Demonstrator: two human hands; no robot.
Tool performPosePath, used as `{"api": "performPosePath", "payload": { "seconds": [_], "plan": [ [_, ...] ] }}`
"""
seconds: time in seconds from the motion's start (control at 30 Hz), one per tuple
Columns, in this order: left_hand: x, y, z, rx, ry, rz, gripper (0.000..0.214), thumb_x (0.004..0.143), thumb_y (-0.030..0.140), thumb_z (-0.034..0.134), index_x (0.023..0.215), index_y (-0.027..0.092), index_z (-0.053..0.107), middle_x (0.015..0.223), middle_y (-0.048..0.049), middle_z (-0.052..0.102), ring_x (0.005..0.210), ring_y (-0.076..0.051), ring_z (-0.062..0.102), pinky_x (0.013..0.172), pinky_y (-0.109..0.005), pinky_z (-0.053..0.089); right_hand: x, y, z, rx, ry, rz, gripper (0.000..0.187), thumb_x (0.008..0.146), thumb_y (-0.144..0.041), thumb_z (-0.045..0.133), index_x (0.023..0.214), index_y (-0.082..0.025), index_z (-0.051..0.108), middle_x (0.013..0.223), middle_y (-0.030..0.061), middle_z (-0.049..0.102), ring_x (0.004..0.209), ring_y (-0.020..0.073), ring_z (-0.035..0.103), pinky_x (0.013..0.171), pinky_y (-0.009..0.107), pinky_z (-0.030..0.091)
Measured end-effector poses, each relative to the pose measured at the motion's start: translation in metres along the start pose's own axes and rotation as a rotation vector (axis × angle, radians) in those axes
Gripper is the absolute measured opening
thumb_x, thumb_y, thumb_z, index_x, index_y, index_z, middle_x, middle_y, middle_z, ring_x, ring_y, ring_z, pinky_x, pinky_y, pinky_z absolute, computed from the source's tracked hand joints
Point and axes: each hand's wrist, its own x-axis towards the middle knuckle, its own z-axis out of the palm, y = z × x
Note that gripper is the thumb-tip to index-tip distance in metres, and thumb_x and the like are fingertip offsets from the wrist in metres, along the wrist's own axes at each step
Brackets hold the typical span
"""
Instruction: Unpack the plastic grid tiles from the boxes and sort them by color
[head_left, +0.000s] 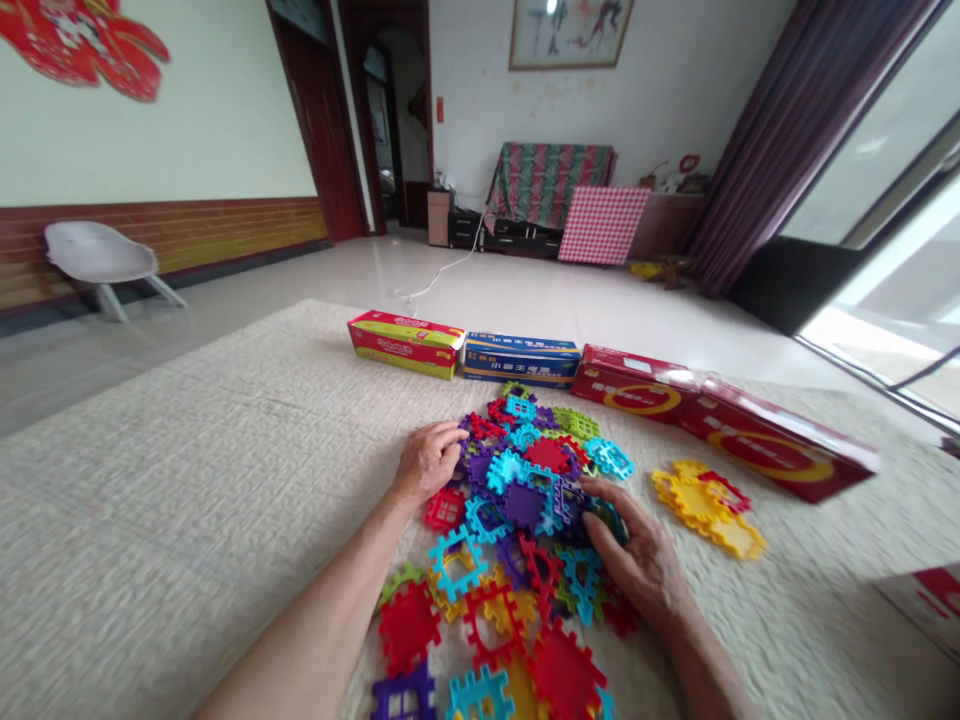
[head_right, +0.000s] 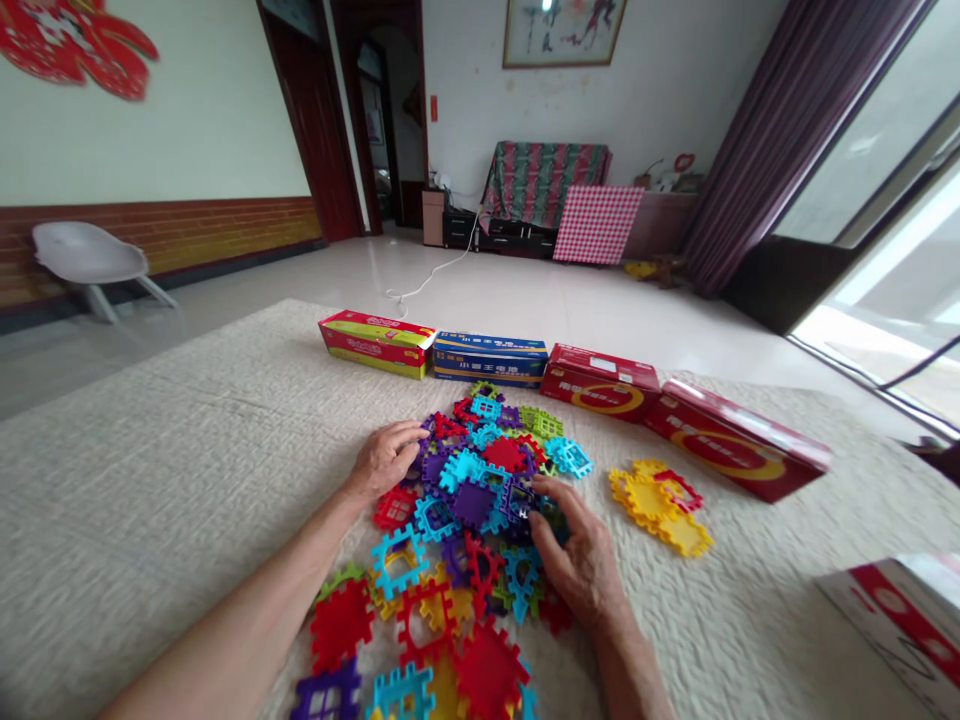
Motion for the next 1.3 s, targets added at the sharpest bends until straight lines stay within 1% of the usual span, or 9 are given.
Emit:
{"api": "performPosePath", "payload": {
  "seconds": [0.23, 0.4, 0.57, 0.67, 0.73, 0.83, 0.97, 1.1, 1.3],
  "plan": [
    [0.002, -0.004, 0.002, 0.084, -0.037, 0.020, 0.032, 0.085, 0.011, 0.047, 0.098, 0.022, 0.073, 0.111, -0.0046, 0.072, 0.110, -0.019, 0.063, 0.105, -0.037, 0.043, -0.001, 0.001, -0.001, 0.058, -0.019, 0.054, 0.034, 0.085, -0.045, 0.057, 0.111, -0.024, 0.063, 0.120, 0.0073, 0.068, 0.112, 0.0264, 0.063, 0.099, 0.041, 0.048],
    [0.002, -0.002, 0.001, 0.134, -0.057, 0.013, 0.034, 0.084, 0.008, 0.047, 0.100, 0.023, 0.073, 0.112, -0.0039, 0.072, 0.110, -0.019, 0.063, 0.103, -0.036, 0.044, -0.002, 0.000, -0.001, 0.052, -0.043, 0.030, 0.032, 0.085, -0.044, 0.057, 0.111, -0.025, 0.064, 0.117, 0.0058, 0.069, 0.112, 0.0258, 0.063, 0.095, 0.039, 0.050],
    [0.004, 0.003, 0.000, 0.166, -0.059, -0.015, 0.034, 0.083, 0.006, 0.045, 0.098, 0.020, 0.072, 0.110, -0.0052, 0.072, 0.107, -0.020, 0.064, 0.101, -0.036, 0.045, -0.001, -0.002, -0.004, -0.031, 0.021, -0.084, 0.023, 0.088, -0.036, 0.056, 0.106, -0.024, 0.064, 0.113, 0.0065, 0.069, 0.106, 0.0236, 0.066, 0.093, 0.037, 0.051],
    [0.005, 0.005, 0.000, 0.169, -0.054, -0.037, 0.034, 0.083, 0.006, 0.045, 0.098, 0.020, 0.072, 0.110, -0.0050, 0.072, 0.108, -0.020, 0.064, 0.101, -0.036, 0.045, -0.001, -0.019, -0.004, -0.103, 0.034, -0.192, 0.019, 0.088, -0.028, 0.056, 0.105, -0.024, 0.063, 0.113, 0.0070, 0.068, 0.102, 0.0213, 0.066, 0.091, 0.035, 0.052],
    [0.005, 0.007, -0.001, 0.166, -0.053, -0.047, 0.034, 0.083, 0.005, 0.045, 0.098, 0.020, 0.072, 0.109, -0.0044, 0.073, 0.108, -0.019, 0.064, 0.101, -0.035, 0.045, -0.002, -0.043, 0.001, -0.105, -0.016, -0.261, 0.019, 0.088, -0.023, 0.056, 0.106, -0.024, 0.062, 0.111, 0.0065, 0.067, 0.101, 0.0195, 0.066, 0.089, 0.033, 0.052],
    [0.005, 0.008, -0.002, 0.162, -0.043, -0.060, 0.035, 0.082, 0.003, 0.046, 0.098, 0.020, 0.071, 0.108, -0.0039, 0.073, 0.107, -0.018, 0.064, 0.100, -0.034, 0.045, -0.007, -0.088, 0.016, -0.056, -0.215, -0.322, 0.024, 0.088, -0.018, 0.053, 0.111, -0.024, 0.060, 0.116, 0.0062, 0.065, 0.109, 0.0174, 0.062, 0.091, 0.030, 0.051],
    [0.006, 0.010, -0.002, 0.158, -0.019, -0.086, 0.034, 0.083, 0.004, 0.045, 0.098, 0.019, 0.071, 0.103, -0.0043, 0.074, 0.101, -0.018, 0.066, 0.096, -0.032, 0.048, -0.019, -0.129, 0.039, -0.124, -0.502, -0.318, 0.040, 0.083, -0.019, 0.058, 0.122, -0.027, 0.056, 0.137, 0.0044, 0.056, 0.128, 0.0226, 0.049, 0.106, 0.041, 0.043],
    [0.006, 0.012, -0.003, 0.147, -0.003, -0.105, 0.032, 0.082, 0.004, 0.046, 0.096, 0.019, 0.071, 0.100, -0.0045, 0.075, 0.097, -0.018, 0.068, 0.093, -0.031, 0.049, -0.022, -0.132, 0.052, -0.188, -0.594, -0.253, 0.050, 0.082, -0.021, 0.059, 0.131, -0.028, 0.053, 0.143, 0.0036, 0.051, 0.135, 0.0268, 0.041, 0.111, 0.050, 0.035],
    [0.006, 0.014, -0.004, 0.134, -0.004, -0.114, 0.032, 0.080, 0.004, 0.048, 0.095, 0.019, 0.072, 0.101, -0.0046, 0.075, 0.098, -0.018, 0.068, 0.094, -0.031, 0.049, -0.021, -0.132, 0.054, -0.122, -0.528, -0.217, 0.051, 0.075, -0.013, 0.063, 0.124, -0.028, 0.057, 0.129, 0.0052, 0.058, 0.120, 0.0230, 0.052, 0.104, 0.042, 0.043]
  ]
}}
